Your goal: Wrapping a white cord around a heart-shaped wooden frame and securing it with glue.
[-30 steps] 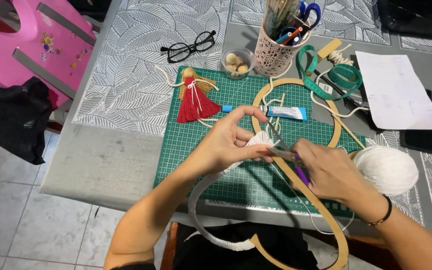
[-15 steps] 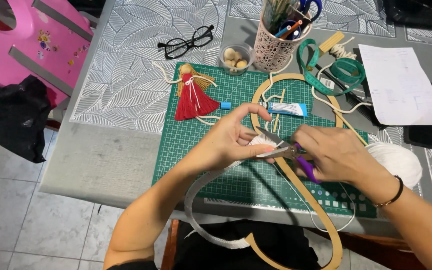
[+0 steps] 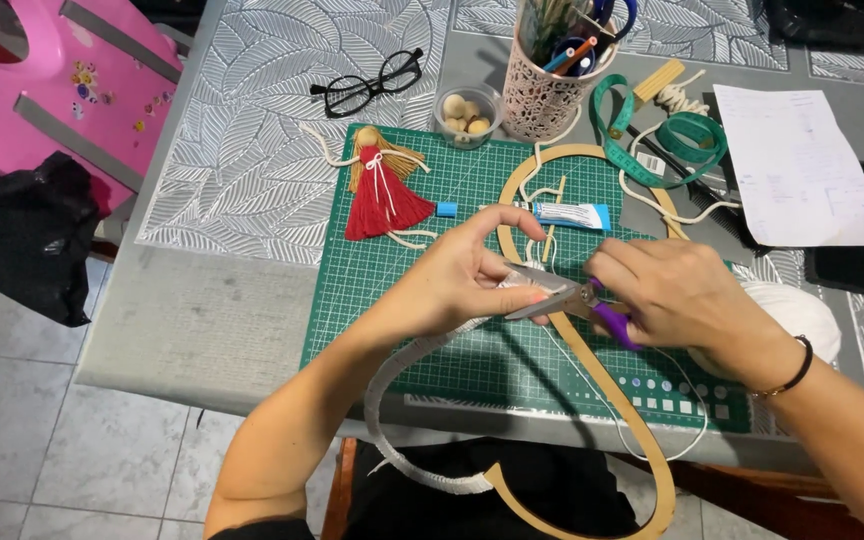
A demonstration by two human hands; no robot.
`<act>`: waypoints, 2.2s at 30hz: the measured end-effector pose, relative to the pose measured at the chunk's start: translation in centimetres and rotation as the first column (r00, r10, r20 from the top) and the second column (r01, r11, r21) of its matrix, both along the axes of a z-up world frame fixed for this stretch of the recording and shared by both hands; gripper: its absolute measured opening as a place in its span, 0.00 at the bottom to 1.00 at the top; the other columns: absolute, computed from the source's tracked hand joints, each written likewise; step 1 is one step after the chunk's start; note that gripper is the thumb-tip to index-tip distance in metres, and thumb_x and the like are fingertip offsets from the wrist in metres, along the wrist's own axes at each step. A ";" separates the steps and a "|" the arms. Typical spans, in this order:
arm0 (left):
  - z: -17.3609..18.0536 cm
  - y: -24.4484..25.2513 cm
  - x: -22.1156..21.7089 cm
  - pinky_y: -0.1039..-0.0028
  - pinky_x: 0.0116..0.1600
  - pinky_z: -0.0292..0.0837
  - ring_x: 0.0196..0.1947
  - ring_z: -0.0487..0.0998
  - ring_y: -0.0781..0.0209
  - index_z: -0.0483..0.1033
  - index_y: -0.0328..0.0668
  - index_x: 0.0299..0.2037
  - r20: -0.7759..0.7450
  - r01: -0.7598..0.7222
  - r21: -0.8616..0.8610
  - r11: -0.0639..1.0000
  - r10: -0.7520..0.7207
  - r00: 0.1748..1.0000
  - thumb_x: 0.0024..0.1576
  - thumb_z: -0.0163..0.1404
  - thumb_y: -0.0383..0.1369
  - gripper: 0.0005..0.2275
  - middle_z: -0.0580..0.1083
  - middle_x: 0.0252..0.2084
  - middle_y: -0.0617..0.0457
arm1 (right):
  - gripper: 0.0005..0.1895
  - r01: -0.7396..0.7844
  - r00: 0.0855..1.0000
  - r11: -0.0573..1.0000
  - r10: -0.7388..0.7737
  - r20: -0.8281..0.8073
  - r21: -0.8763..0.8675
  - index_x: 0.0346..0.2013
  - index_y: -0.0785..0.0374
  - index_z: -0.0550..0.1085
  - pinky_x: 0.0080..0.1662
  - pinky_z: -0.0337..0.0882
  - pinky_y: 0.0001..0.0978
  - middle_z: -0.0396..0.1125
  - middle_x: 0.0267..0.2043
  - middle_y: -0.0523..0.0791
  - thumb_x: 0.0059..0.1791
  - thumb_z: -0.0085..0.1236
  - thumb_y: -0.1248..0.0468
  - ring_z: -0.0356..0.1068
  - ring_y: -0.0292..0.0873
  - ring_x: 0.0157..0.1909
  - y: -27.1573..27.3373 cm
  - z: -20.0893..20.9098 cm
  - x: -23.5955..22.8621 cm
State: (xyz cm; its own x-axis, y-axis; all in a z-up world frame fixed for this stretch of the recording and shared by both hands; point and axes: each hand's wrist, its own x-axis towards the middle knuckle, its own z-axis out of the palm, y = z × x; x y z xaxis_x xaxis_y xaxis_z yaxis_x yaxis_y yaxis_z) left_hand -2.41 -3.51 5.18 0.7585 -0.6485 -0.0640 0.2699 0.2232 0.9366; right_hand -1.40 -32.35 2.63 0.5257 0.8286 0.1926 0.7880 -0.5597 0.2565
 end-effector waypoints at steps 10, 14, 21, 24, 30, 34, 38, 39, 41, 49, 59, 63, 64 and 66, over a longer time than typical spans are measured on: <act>0.7 -0.1 -0.1 0.76 0.40 0.78 0.37 0.86 0.51 0.63 0.44 0.53 0.024 0.003 0.054 0.999 -0.005 1.000 0.55 0.57 0.28 0.19 0.81 0.37 0.30 | 0.18 -0.035 0.999 0.999 0.035 0.037 -0.015 0.38 0.55 0.63 0.19 0.67 0.32 0.62 0.28 0.39 0.53 0.45 0.44 0.62 0.37 0.19 -0.7 -0.9 0.5; 1.1 0.0 -0.2 0.82 0.32 0.64 0.28 0.80 0.65 0.64 0.46 0.53 0.050 -0.005 0.145 0.989 -0.003 0.999 0.55 0.57 0.30 0.19 0.83 0.34 0.35 | 0.18 -0.011 0.991 0.998 0.018 0.130 -0.057 0.37 0.54 0.65 0.21 0.63 0.31 0.62 0.28 0.39 0.54 0.45 0.43 0.62 0.37 0.20 -0.7 -0.7 0.4; 0.1 -0.1 0.2 0.80 0.39 0.72 0.35 0.84 0.59 0.63 0.43 0.54 0.042 0.015 0.063 0.998 -0.018 0.999 0.56 0.57 0.28 0.19 0.82 0.34 0.33 | 0.21 -0.017 0.983 1.000 0.021 0.181 -0.024 0.34 0.54 0.66 0.24 0.64 0.33 0.60 0.26 0.39 0.55 0.45 0.41 0.63 0.39 0.20 -0.3 -0.4 0.4; 0.4 -0.1 0.4 0.83 0.37 0.73 0.33 0.84 0.60 0.63 0.43 0.54 0.059 0.000 0.101 0.995 -0.006 0.998 0.55 0.58 0.30 0.20 0.82 0.33 0.35 | 0.17 -0.029 0.984 1.000 0.030 0.176 -0.012 0.33 0.54 0.66 0.23 0.63 0.32 0.60 0.25 0.39 0.56 0.45 0.45 0.61 0.38 0.19 -0.3 -0.6 0.6; 1.2 -0.1 0.3 0.83 0.30 0.64 0.27 0.82 0.64 0.64 0.44 0.54 0.080 -0.018 0.174 0.985 0.005 0.997 0.55 0.58 0.31 0.19 0.82 0.29 0.39 | 0.15 -0.032 0.981 0.999 0.037 0.189 -0.026 0.34 0.54 0.66 0.23 0.62 0.33 0.60 0.25 0.39 0.56 0.43 0.49 0.62 0.39 0.19 -0.5 -0.8 0.8; 0.8 0.1 0.3 0.80 0.34 0.71 0.30 0.84 0.60 0.64 0.44 0.54 0.081 -0.017 0.179 0.984 0.003 0.997 0.55 0.57 0.31 0.19 0.83 0.32 0.37 | 0.17 -0.040 0.980 0.999 0.043 0.194 -0.017 0.35 0.55 0.66 0.23 0.63 0.32 0.61 0.26 0.39 0.57 0.40 0.47 0.61 0.37 0.18 -0.4 -1.1 0.9; 1.2 0.7 0.0 0.82 0.31 0.72 0.29 0.84 0.60 0.64 0.44 0.55 0.044 -0.045 0.229 0.972 0.036 0.998 0.55 0.57 0.27 0.19 0.83 0.33 0.36 | 0.17 -0.050 0.983 0.999 0.053 0.178 -0.021 0.33 0.54 0.65 0.21 0.58 0.30 0.59 0.24 0.37 0.57 0.45 0.46 0.58 0.36 0.17 0.2 -1.2 0.9; 1.4 0.9 0.0 0.82 0.31 0.71 0.29 0.84 0.61 0.65 0.44 0.55 0.052 -0.055 0.273 0.960 0.043 0.998 0.54 0.58 0.27 0.20 0.83 0.33 0.38 | 0.17 -0.042 0.986 0.999 0.046 0.159 -0.025 0.33 0.54 0.65 0.21 0.59 0.32 0.60 0.25 0.38 0.56 0.47 0.46 0.60 0.38 0.18 0.4 -1.1 0.9; 1.1 1.6 -0.1 0.78 0.37 0.77 0.33 0.85 0.58 0.64 0.43 0.55 0.044 -0.059 0.232 0.971 0.050 0.998 0.54 0.58 0.25 0.21 0.83 0.35 0.36 | 0.17 -0.044 0.992 0.999 0.046 0.118 -0.016 0.34 0.54 0.65 0.20 0.60 0.34 0.60 0.25 0.38 0.55 0.48 0.45 0.60 0.38 0.17 1.0 -1.0 0.9; -2.0 4.7 -0.3 0.79 0.41 0.83 0.35 0.84 0.57 0.66 0.32 0.58 0.157 -0.125 0.130 0.984 0.104 0.982 0.55 0.59 0.26 0.22 0.80 0.36 0.33 | 0.15 0.093 0.995 0.983 -0.086 -0.049 0.159 0.34 0.49 0.66 0.34 0.74 0.37 0.63 0.28 0.38 0.49 0.52 0.43 0.73 0.44 0.26 3.3 -1.7 3.3; -2.9 7.7 1.2 0.77 0.45 0.81 0.37 0.83 0.66 0.80 0.38 0.50 0.268 -0.179 0.468 0.865 0.054 0.962 0.54 0.62 0.36 0.16 0.83 0.36 0.46 | 0.32 0.389 0.106 0.905 0.142 -0.984 0.172 0.32 0.61 0.64 0.26 0.66 0.30 0.60 0.24 0.41 0.54 0.32 0.34 0.70 0.40 0.20 8.4 3.0 8.8; -3.2 8.5 2.1 0.81 0.41 0.78 0.38 0.84 0.63 0.80 0.33 0.50 0.184 -0.043 0.394 0.918 -0.033 0.982 0.55 0.61 0.33 0.16 0.83 0.36 0.43 | 0.43 0.401 -0.033 0.891 0.244 -0.969 0.211 0.38 0.65 0.61 0.27 0.65 0.34 0.58 0.30 0.45 0.51 0.18 0.26 0.71 0.44 0.25 7.5 2.7 9.3; -3.0 8.7 2.2 0.81 0.41 0.78 0.38 0.84 0.63 0.80 0.33 0.50 0.188 -0.046 0.395 0.918 -0.031 0.982 0.55 0.61 0.33 0.16 0.83 0.36 0.43 | 0.43 0.399 -0.030 0.892 0.245 -0.969 0.213 0.38 0.65 0.61 0.27 0.65 0.34 0.58 0.30 0.45 0.51 0.18 0.26 0.71 0.44 0.25 6.6 2.3 9.1; -2.8 9.0 2.1 0.84 0.38 0.75 0.40 0.84 0.64 0.79 0.32 0.51 0.146 0.003 0.371 0.928 -0.062 0.987 0.59 0.56 0.35 0.15 0.83 0.39 0.43 | 0.46 0.393 0.092 0.887 0.222 -0.971 0.240 0.35 0.67 0.68 0.28 0.66 0.38 0.62 0.27 0.47 0.51 0.16 0.28 0.75 0.48 0.24 5.1 1.5 8.8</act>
State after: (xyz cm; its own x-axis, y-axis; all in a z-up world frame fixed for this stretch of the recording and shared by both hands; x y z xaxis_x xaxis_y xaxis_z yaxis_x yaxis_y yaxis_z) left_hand -0.29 5.47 2.37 0.7568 -0.6258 -0.1889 0.1188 -0.1525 0.9811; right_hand 7.35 -27.26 4.10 0.5505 0.7742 -0.3123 0.0871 -0.4253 -0.9009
